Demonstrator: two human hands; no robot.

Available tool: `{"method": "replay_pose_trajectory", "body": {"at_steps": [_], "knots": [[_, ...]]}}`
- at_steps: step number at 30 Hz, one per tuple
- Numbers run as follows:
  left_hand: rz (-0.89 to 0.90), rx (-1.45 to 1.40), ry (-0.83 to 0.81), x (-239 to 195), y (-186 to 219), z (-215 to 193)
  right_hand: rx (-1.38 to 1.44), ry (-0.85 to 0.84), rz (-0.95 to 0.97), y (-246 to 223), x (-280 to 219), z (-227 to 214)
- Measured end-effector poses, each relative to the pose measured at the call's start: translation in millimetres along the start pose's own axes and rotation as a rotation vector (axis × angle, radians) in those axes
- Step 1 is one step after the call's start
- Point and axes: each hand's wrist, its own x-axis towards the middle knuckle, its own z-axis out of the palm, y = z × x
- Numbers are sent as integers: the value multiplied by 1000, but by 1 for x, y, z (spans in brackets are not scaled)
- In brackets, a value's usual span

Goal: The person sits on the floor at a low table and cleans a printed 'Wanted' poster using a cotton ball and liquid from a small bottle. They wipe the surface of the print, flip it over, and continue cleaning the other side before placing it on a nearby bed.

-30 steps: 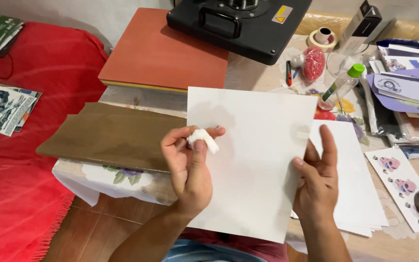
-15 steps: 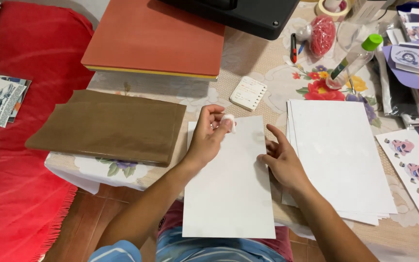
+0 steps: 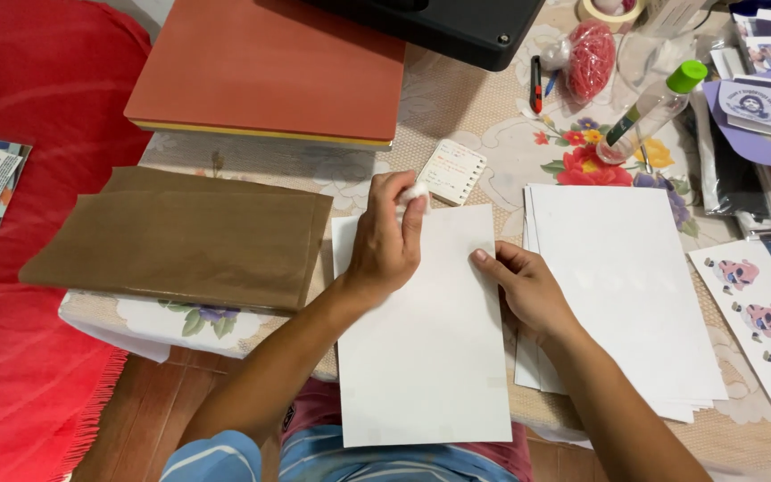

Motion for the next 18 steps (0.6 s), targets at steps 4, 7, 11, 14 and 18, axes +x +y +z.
{"method": "replay_pose_trajectory", "body": {"at_steps": [4, 7, 11, 14, 18], "knots": [[246, 266, -18, 20, -6, 7, 62, 24, 53, -2, -4, 0], [262, 306, -88, 29, -3, 13, 100, 42, 51, -5, -9, 2], [285, 376, -193, 34, 5, 16, 98, 10, 0, 10, -2, -8], [318, 449, -206, 35, 3, 16, 92, -16, -76, 15, -5, -11], [315, 501, -221, 38, 7, 14, 100, -52, -120, 23, -4, -19]]}}
